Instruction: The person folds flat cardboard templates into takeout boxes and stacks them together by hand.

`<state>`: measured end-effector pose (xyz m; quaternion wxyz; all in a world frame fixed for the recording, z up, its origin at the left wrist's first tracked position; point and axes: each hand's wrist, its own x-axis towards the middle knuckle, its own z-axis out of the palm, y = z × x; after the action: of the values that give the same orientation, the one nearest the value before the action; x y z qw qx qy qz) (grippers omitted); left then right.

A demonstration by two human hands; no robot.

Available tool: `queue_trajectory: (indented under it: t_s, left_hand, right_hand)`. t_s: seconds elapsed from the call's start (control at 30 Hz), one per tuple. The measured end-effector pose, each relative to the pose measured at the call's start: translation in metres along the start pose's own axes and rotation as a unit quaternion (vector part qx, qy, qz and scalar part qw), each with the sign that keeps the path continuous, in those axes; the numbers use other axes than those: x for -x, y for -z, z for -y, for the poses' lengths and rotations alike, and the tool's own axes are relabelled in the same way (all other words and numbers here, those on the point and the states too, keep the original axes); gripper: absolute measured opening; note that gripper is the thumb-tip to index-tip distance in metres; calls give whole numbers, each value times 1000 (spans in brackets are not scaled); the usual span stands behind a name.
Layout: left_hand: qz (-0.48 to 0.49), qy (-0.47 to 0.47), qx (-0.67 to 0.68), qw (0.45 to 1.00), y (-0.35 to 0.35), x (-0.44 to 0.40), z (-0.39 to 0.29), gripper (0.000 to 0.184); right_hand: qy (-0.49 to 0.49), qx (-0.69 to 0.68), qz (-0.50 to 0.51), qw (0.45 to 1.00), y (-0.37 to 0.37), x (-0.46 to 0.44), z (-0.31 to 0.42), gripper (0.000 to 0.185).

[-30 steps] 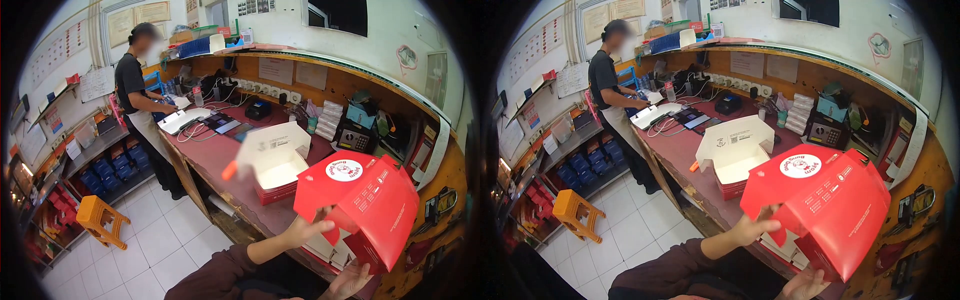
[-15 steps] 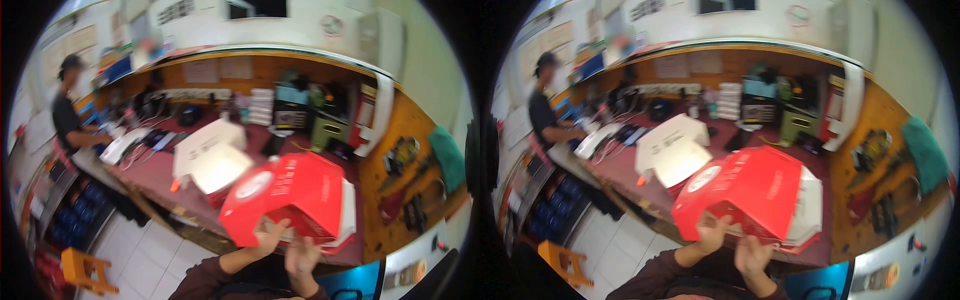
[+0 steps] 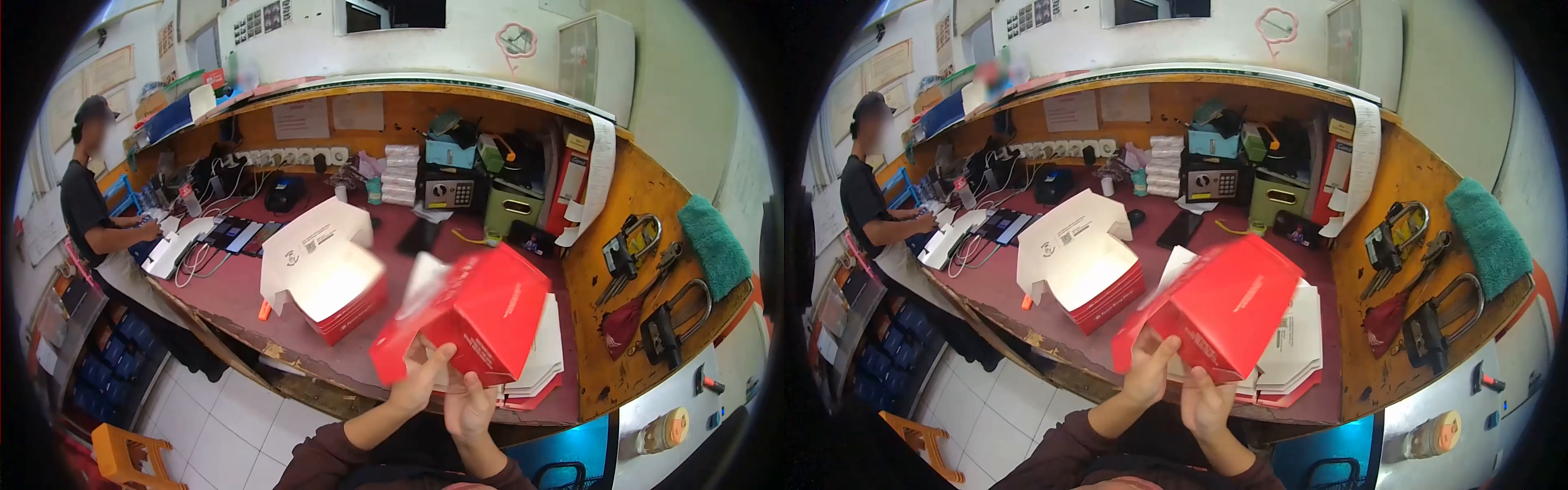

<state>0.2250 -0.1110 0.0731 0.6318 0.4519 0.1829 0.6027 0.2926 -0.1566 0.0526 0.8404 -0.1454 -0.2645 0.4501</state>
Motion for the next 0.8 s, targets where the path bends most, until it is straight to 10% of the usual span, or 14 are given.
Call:
queue_trajectory:
  t_s: [0.13,0.27,0.37,0.7,0.77,0.8]
  left_hand:
    - [20,183,170,968,4,-3,-11,37]
    - [-10,243,208,947,7,0,-29,44]
    - [74,241,195,948,57,-19,-15,46]
    - [234,81,104,963,88,-31,-38,61]
    - [404,118,308,853,98,-22,-6,69]
    - [425,113,88,894,95,-17,23,63]
  right_hand:
    - [114,183,7,976,11,3,-6,49]
    - [214,489,118,837,33,3,-18,31]
    - [6,548,244,800,97,7,-5,42]
    - [-227,20,15,974,70,-13,78,50]
    - [-172,40,-5,984,67,-14,73,52]
    - [-125,76,-16,989,65,-12,65,53]
